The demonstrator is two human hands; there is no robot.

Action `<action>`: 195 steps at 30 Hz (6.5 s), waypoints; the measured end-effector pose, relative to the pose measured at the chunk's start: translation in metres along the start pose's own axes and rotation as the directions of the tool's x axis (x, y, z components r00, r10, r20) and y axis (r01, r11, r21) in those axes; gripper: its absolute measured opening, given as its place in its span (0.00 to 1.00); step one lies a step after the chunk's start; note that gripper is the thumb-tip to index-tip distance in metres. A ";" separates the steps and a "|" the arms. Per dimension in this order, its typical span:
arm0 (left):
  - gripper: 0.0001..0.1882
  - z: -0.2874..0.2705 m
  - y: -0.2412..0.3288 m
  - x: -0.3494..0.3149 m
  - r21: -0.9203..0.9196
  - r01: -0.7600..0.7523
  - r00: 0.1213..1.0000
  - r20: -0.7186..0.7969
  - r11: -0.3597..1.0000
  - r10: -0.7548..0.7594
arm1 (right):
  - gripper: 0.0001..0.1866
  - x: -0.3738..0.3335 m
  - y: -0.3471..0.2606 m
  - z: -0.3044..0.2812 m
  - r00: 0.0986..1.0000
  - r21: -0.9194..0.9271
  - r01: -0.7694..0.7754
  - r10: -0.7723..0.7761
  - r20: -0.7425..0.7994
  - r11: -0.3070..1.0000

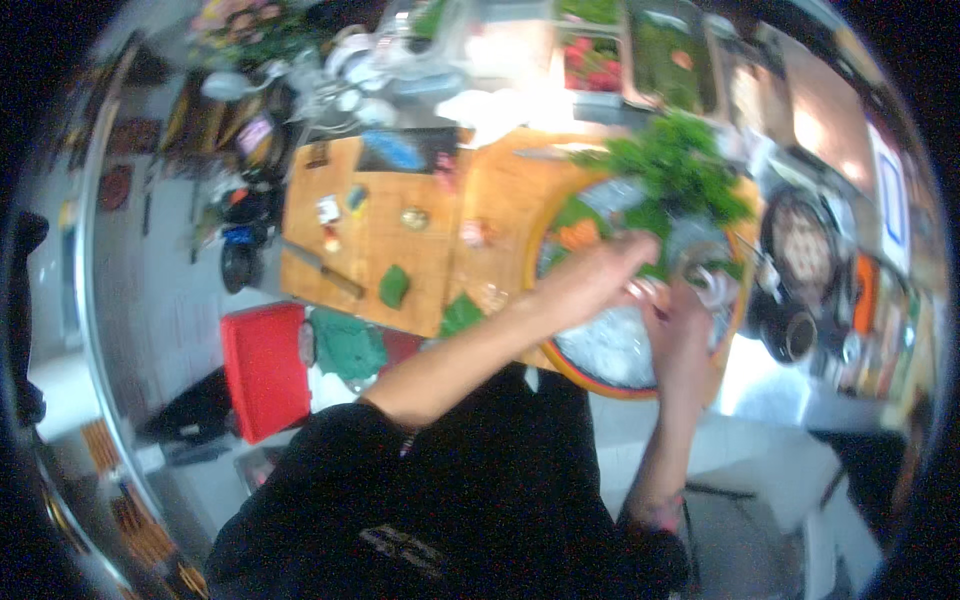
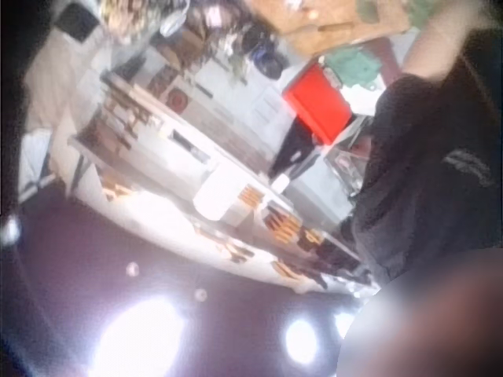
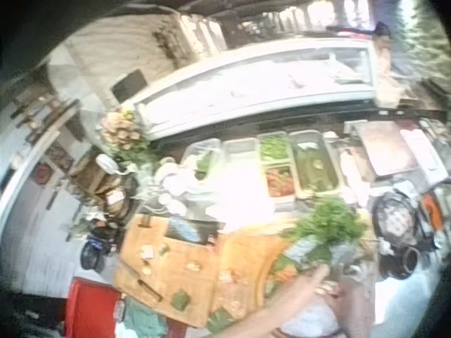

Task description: The person forms small rice balls by hand and places them on a bed of crushed ice in a round tray. They then arrange various slices of raw fish and green leaves on the ice to create a sashimi platter.

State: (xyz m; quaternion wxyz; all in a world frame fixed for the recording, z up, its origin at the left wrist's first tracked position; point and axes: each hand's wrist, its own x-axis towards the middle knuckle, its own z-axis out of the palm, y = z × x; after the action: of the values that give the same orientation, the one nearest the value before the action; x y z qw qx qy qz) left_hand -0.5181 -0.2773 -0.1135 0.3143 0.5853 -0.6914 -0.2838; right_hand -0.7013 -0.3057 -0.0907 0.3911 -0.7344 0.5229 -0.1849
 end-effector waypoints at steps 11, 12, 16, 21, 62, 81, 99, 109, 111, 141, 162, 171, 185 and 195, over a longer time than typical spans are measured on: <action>0.17 -0.022 0.018 -0.004 0.072 -0.046 0.999 0.033 0.996 0.043 | 0.26 -0.007 0.006 0.002 0.996 0.150 0.011 0.003 -0.091 0.989; 0.18 -0.024 0.020 -0.004 0.044 0.006 0.999 0.040 0.999 -0.008 | 0.27 -0.009 0.004 0.003 0.993 0.165 0.020 -0.001 -0.117 0.986; 0.19 -0.022 0.022 -0.003 -0.009 0.097 0.994 0.052 0.995 -0.096 | 0.19 -0.012 0.005 0.002 0.982 0.090 0.074 -0.057 -0.181 0.993; 0.17 -0.017 0.020 -0.007 -0.029 0.109 0.994 -0.011 0.994 -0.109 | 0.15 -0.012 0.014 0.004 0.973 0.061 0.144 -0.130 -0.193 0.988; 0.12 -0.015 0.016 -0.003 0.000 0.150 0.985 0.086 0.989 -0.149 | 0.12 -0.071 0.013 -0.057 0.991 -0.199 -0.058 0.080 0.104 0.978; 0.16 -0.017 0.013 -0.009 0.223 0.090 0.996 0.006 0.971 -0.093 | 0.08 -0.008 0.004 0.015 0.949 -0.033 0.202 -0.204 -0.241 0.979; 0.06 -0.012 0.015 -0.011 0.264 0.051 0.998 -0.034 0.963 -0.044 | 0.08 -0.013 0.004 0.010 0.955 -0.025 0.191 -0.191 -0.227 0.981; 0.06 -0.013 0.016 -0.011 0.202 0.087 0.996 -0.004 0.976 -0.088 | 0.08 -0.006 0.013 0.014 0.952 -0.018 0.202 -0.201 -0.232 0.979; 0.06 -0.012 0.015 -0.011 0.209 0.081 0.997 -0.009 0.975 -0.080 | 0.08 -0.005 0.012 0.015 0.954 -0.019 0.191 -0.190 -0.230 0.981; 0.14 0.012 0.016 -0.012 0.477 0.005 0.992 -0.112 0.879 0.056 | 0.16 -0.106 0.026 -0.070 0.999 0.243 0.025 -0.015 -0.043 0.970; 0.12 -0.164 -0.121 -0.279 -0.053 0.443 0.895 0.078 0.895 -0.439 | 0.18 -0.083 -0.084 0.193 0.953 -0.171 -0.020 0.071 0.296 0.985; 0.32 -0.104 -0.096 -0.257 0.260 0.345 0.930 0.036 0.902 -0.366 | 0.16 -0.077 -0.084 0.228 0.952 -0.293 0.297 -0.256 0.169 0.909; 0.09 -0.048 0.005 -0.136 -0.251 0.109 0.991 0.107 0.962 -0.084 | 0.17 -0.076 -0.028 0.007 0.992 0.117 0.114 -0.119 0.042 0.987; 0.17 -0.073 -0.007 -0.191 0.092 0.438 0.896 0.032 0.894 -0.442 | 0.11 -0.011 0.004 0.030 0.829 -0.414 0.509 -0.559 0.002 0.754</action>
State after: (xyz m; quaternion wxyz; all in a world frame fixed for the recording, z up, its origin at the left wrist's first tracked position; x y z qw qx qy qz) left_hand -0.4354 -0.0916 -0.0912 0.1993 0.7314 -0.5601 -0.3340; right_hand -0.6877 -0.2853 -0.1115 0.1318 -0.9039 0.3403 -0.2233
